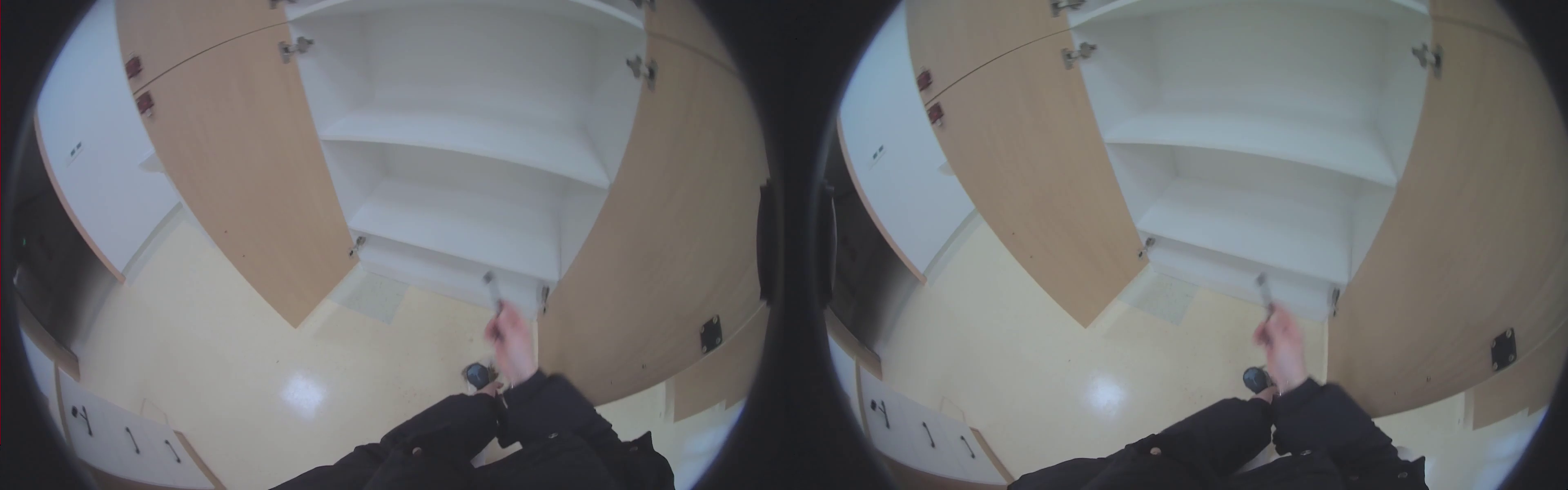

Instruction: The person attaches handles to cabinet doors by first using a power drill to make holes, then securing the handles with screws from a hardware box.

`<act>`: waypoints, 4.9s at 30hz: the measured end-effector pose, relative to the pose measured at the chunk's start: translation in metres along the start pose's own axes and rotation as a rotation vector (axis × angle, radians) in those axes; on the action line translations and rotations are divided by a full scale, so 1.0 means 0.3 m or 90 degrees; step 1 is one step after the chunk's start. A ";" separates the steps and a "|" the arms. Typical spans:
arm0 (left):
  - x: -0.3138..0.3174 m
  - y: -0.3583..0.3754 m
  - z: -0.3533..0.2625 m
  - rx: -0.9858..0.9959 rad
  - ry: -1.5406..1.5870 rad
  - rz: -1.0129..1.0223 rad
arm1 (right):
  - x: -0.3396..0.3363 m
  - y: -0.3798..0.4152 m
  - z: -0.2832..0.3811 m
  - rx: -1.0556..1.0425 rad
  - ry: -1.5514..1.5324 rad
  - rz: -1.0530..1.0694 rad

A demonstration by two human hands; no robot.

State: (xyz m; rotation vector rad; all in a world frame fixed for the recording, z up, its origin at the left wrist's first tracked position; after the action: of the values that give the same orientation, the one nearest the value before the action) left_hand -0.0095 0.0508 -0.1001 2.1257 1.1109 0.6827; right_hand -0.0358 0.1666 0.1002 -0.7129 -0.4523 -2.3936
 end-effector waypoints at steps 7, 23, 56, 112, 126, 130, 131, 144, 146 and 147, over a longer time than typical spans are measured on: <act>0.069 -0.147 0.141 0.176 -0.271 0.205 | -0.313 0.586 0.019 0.330 0.077 0.396; 0.227 0.196 -0.016 0.204 0.153 0.071 | -0.724 0.579 0.755 -0.120 0.222 0.351; 0.329 0.540 -0.212 0.598 -0.096 0.656 | -0.673 0.400 0.525 -0.173 0.251 -0.090; 0.436 0.619 -0.225 0.521 -0.007 0.860 | -0.737 0.381 0.467 -0.143 0.259 -0.049; 0.424 0.595 -0.204 0.488 -0.005 0.875 | -0.767 0.376 0.451 -0.170 0.292 -0.039; 0.424 0.589 -0.205 0.480 -0.020 0.866 | -0.767 0.376 0.453 -0.194 0.296 -0.020; 0.423 0.584 -0.206 0.483 -0.027 0.884 | -0.768 0.375 0.453 -0.196 0.294 -0.012; 0.391 0.564 -0.286 0.461 -0.100 0.883 | -0.675 0.420 0.512 -0.162 0.202 0.026; 0.374 0.552 -0.293 0.470 -0.160 0.900 | -0.680 0.414 0.509 -0.169 0.211 0.043; 0.370 0.550 -0.291 0.468 -0.182 0.905 | -0.683 0.414 0.510 -0.173 0.207 0.045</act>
State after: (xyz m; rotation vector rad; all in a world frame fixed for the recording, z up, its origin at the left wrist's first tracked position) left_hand 0.0723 0.0980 0.0956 3.3667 -0.6247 0.4842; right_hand 0.2396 0.2339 0.1211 -0.4294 0.0325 -2.4676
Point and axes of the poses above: each hand's wrist, its own y-axis away from the middle knuckle, its own x-axis out of the palm, z = x × y, the point moved 4 cm from there along -y, towards the middle knuckle, and after that the axes turned 14 degrees about x, right-handed, at the moved point
